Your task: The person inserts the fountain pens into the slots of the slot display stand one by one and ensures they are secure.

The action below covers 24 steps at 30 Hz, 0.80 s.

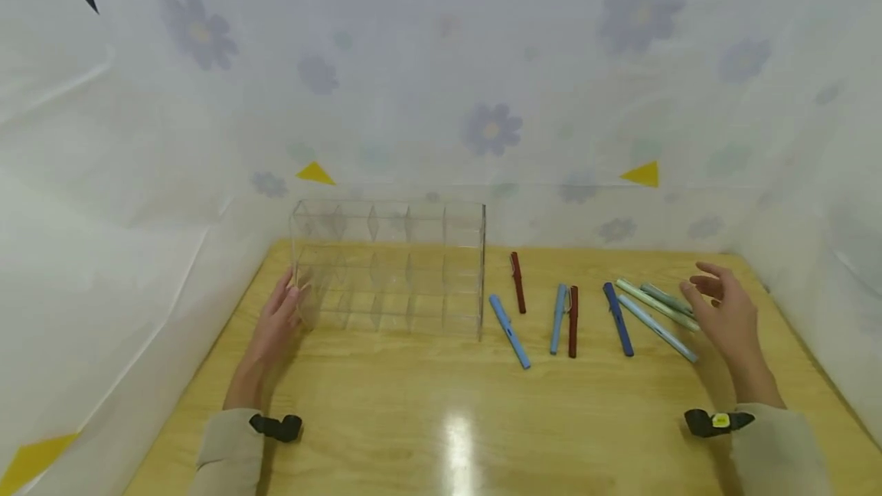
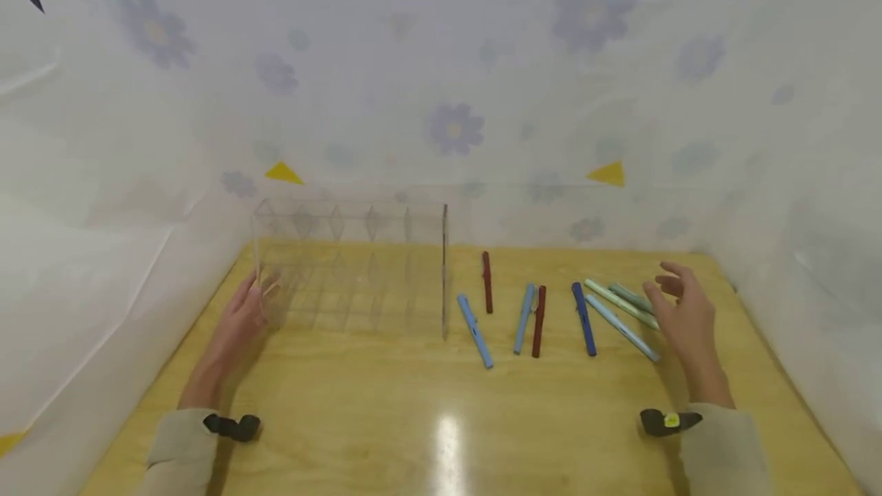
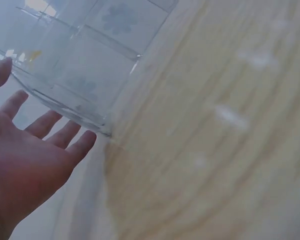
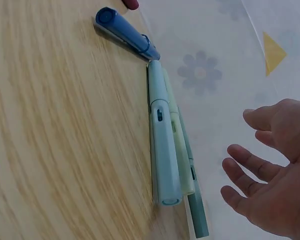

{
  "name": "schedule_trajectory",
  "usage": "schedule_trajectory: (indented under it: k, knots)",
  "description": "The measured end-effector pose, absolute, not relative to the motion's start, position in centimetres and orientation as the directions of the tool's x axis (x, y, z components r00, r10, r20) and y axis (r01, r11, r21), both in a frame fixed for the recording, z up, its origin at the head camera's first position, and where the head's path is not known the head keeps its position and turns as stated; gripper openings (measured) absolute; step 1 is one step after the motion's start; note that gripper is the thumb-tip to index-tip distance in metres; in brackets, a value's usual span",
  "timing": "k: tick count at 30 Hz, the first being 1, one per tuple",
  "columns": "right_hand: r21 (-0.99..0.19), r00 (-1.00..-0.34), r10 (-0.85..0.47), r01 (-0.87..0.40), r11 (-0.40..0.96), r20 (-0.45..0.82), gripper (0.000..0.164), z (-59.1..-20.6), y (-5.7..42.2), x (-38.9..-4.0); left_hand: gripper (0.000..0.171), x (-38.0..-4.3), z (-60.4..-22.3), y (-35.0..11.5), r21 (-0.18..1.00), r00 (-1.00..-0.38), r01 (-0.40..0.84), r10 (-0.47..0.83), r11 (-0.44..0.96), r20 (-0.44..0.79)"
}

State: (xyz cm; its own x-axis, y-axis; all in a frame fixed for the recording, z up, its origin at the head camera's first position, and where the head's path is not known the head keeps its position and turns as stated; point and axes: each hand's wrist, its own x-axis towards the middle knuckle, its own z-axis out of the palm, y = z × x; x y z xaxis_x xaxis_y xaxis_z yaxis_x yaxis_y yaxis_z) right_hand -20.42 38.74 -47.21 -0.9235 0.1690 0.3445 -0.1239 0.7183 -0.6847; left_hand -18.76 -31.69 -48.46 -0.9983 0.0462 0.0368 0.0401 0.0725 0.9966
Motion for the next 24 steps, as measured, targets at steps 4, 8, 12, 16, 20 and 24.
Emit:
schedule_trajectory:
  k: [4,8,12,16,20,24]
  knots:
    - [-0.712,-0.936,0.155,-0.126,0.691,0.316,0.047,-47.8,39.4,-21.1,0.063,-18.5,-49.6,-31.1,0.999,-0.998,0.008,0.056,-0.032,0.010]
    - [-0.746,-0.962,0.132,-0.096,0.659,0.241,0.046,-48.4,39.8,-21.7,0.058,-18.6,-50.5,-31.0,0.993,-0.996,0.062,0.064,-0.096,0.068]
    - [-0.732,-0.978,0.105,-0.063,0.678,0.182,0.045,-49.3,40.2,-21.9,0.055,-18.7,-51.1,-31.1,0.987,-0.990,0.089,0.093,-0.136,0.103]
    - [-0.688,-0.983,0.104,-0.031,0.725,0.154,0.039,-50.1,40.5,-22.1,0.056,-18.7,-51.7,-31.2,0.981,-0.984,0.094,0.131,-0.169,0.117]
    - [-0.654,-0.988,0.091,-0.014,0.756,0.126,0.036,-50.3,40.4,-22.4,0.056,-18.8,-51.9,-31.4,0.980,-0.982,0.099,0.145,-0.173,0.124]
    - [-0.638,-0.990,0.068,-0.028,0.770,0.125,0.034,-50.1,40.1,-22.9,0.055,-18.9,-51.9,-31.8,0.978,-0.980,0.106,0.144,-0.181,0.133]
